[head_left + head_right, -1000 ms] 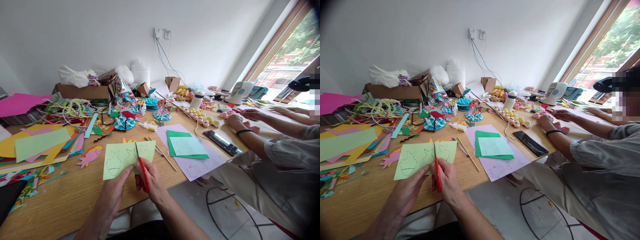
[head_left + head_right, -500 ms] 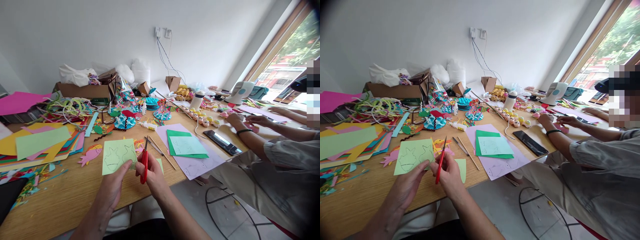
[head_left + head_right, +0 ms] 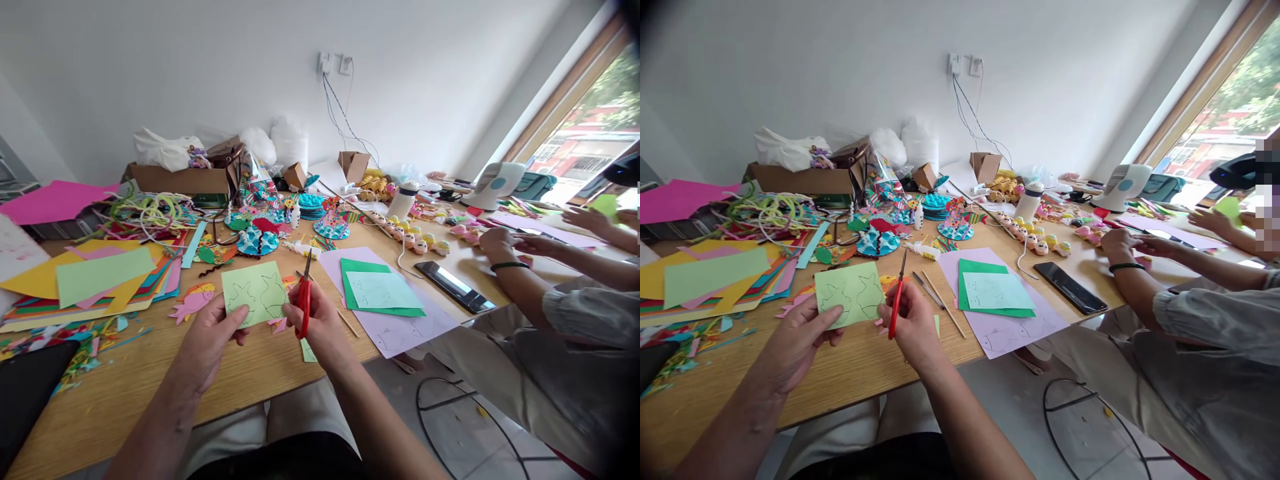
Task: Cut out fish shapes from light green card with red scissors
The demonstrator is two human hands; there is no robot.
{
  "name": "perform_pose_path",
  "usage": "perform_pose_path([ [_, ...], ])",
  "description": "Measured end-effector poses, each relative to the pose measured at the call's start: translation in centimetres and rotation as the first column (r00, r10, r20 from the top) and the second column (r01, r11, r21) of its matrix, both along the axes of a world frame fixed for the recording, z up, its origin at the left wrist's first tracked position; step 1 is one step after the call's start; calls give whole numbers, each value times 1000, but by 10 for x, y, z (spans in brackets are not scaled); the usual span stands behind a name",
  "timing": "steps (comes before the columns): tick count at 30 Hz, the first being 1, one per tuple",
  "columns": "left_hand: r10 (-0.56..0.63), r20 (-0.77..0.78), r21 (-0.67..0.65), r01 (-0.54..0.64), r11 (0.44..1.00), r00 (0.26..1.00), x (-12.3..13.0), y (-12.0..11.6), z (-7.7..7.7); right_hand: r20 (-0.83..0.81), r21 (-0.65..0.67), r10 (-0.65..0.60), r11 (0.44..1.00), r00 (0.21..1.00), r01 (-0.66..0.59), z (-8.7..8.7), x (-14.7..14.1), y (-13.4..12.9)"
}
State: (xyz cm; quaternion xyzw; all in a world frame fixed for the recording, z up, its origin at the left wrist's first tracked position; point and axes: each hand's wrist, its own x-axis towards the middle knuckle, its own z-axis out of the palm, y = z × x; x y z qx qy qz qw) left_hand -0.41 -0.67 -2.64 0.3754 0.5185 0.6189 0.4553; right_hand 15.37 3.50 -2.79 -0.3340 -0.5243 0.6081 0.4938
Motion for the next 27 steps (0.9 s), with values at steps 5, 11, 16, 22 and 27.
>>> perform_pose_path([
  [5,102,96,55,-108,993,990,-4,3,7,222,56,65,995,973,-79,-3,10,-13],
  [11,117,148,114,-134,984,982,-12,7,17,531,78,222,948,818,-308,-9,11,-37],
  [16,106,157,120,-126,985,982,-8,7,20,541,79,246,937,804,-340,-5,0,-40],
  [22,89,181,95,-107,990,980,-4,4,17,507,123,231,934,830,-334,-6,-3,-36],
  [27,78,190,81,-95,992,979,-1,4,17,509,151,209,933,835,-326,-4,-5,-35],
])
